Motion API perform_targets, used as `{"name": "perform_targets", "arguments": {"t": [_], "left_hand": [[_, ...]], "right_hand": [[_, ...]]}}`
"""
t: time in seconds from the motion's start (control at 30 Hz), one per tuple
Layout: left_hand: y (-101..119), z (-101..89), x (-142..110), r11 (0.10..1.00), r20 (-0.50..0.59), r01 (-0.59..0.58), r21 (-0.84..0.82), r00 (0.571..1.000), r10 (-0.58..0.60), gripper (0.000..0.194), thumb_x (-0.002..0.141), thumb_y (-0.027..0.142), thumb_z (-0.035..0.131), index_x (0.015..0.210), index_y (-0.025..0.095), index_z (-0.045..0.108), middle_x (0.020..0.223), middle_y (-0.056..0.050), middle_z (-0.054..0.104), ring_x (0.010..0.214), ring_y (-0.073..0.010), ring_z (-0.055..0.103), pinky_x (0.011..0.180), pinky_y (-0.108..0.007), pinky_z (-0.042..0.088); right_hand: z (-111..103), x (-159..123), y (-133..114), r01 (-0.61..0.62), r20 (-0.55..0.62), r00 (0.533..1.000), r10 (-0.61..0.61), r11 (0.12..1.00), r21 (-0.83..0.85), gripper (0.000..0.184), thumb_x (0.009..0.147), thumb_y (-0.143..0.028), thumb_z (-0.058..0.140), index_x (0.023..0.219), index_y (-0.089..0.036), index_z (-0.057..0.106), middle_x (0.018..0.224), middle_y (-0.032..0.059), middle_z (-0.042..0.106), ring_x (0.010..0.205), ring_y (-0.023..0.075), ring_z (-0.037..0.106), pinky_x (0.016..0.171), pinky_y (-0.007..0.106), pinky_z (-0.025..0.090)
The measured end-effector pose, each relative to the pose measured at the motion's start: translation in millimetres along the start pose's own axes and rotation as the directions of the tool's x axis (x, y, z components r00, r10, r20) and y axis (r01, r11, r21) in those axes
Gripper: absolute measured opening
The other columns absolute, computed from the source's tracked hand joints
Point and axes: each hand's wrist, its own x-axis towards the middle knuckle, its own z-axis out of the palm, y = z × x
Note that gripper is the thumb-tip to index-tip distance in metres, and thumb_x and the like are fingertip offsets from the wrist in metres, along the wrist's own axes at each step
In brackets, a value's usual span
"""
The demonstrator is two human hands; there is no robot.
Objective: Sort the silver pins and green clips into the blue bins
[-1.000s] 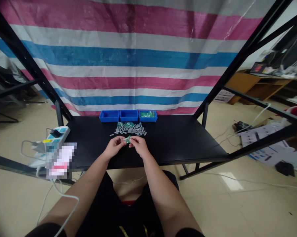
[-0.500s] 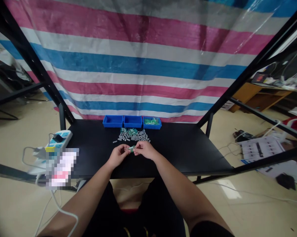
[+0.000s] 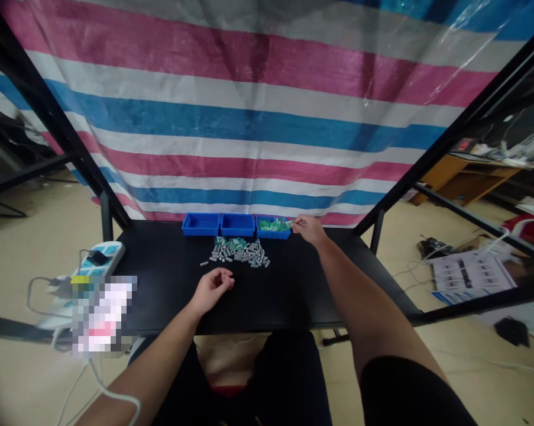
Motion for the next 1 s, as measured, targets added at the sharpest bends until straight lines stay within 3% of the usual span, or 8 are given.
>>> {"name": "perform_targets", "arguments": {"t": [0.3,0.43,0.57,0.7,1.0], "left_hand": [[-1.4,-3.1,1.5,0.999,-0.020,0.014,-0.031,1.000,-0.015,0.033,0.083,0.043,0.073,0.098,0.015,0.063,0.076,-0.002,0.063,0.069,-0.0124,0.062,0.067,-0.025,0.050],[-0.6,-3.3,3.1,0.999,-0.018,0.015,-0.036,1.000,-0.015,0.032,0.084,0.042,0.073,0.096,0.015,0.062,0.076,-0.002,0.063,0.069,-0.0122,0.062,0.067,-0.024,0.050],[-0.1,-3.7,4.1,0.999,-0.016,0.015,-0.050,1.000,-0.016,0.031,0.084,0.041,0.073,0.096,0.015,0.061,0.074,0.000,0.061,0.069,-0.0119,0.061,0.067,-0.025,0.049],[-0.6,-4.5,3.8,0.999,-0.018,0.017,-0.043,1.000,-0.018,0.030,0.084,0.041,0.073,0.096,0.015,0.062,0.074,0.000,0.060,0.069,-0.0117,0.060,0.067,-0.024,0.048],[4.4,-3.2,3.7,0.999,-0.029,0.030,-0.036,0.999,-0.031,0.030,0.083,0.040,0.074,0.093,0.015,0.061,0.073,0.000,0.059,0.068,-0.0115,0.059,0.066,-0.025,0.048]], "right_hand": [[-2.9,31.6,25.6,-0.070,0.172,0.982,0.080,0.995,-0.066,0.036,0.064,-0.043,0.084,0.072,-0.021,0.056,0.062,0.0002,0.065,0.063,0.0153,0.067,0.072,0.032,0.060],[-0.1,36.8,33.3,0.033,0.224,0.974,0.027,0.966,-0.258,0.031,0.070,-0.044,0.076,0.074,-0.020,0.057,0.064,0.0011,0.066,0.063,0.0155,0.065,0.067,0.028,0.054],[6.5,43.2,28.9,0.261,0.344,0.936,-0.071,0.795,-0.548,0.019,0.077,-0.037,0.069,0.079,-0.018,0.065,0.070,0.0023,0.069,0.066,0.0154,0.064,0.065,0.024,0.047],[15.6,48.0,16.8,0.376,0.442,0.897,-0.025,0.570,-0.731,0.008,0.077,-0.023,0.067,0.080,-0.018,0.073,0.083,0.0047,0.074,0.074,0.0153,0.065,0.069,0.023,0.044],[24.9,36.4,-6.4,0.283,0.359,0.931,0.071,0.483,-0.828,0.014,0.081,-0.017,0.064,0.087,-0.018,0.076,0.084,0.0064,0.074,0.077,0.0173,0.066,0.067,0.023,0.042]]}}
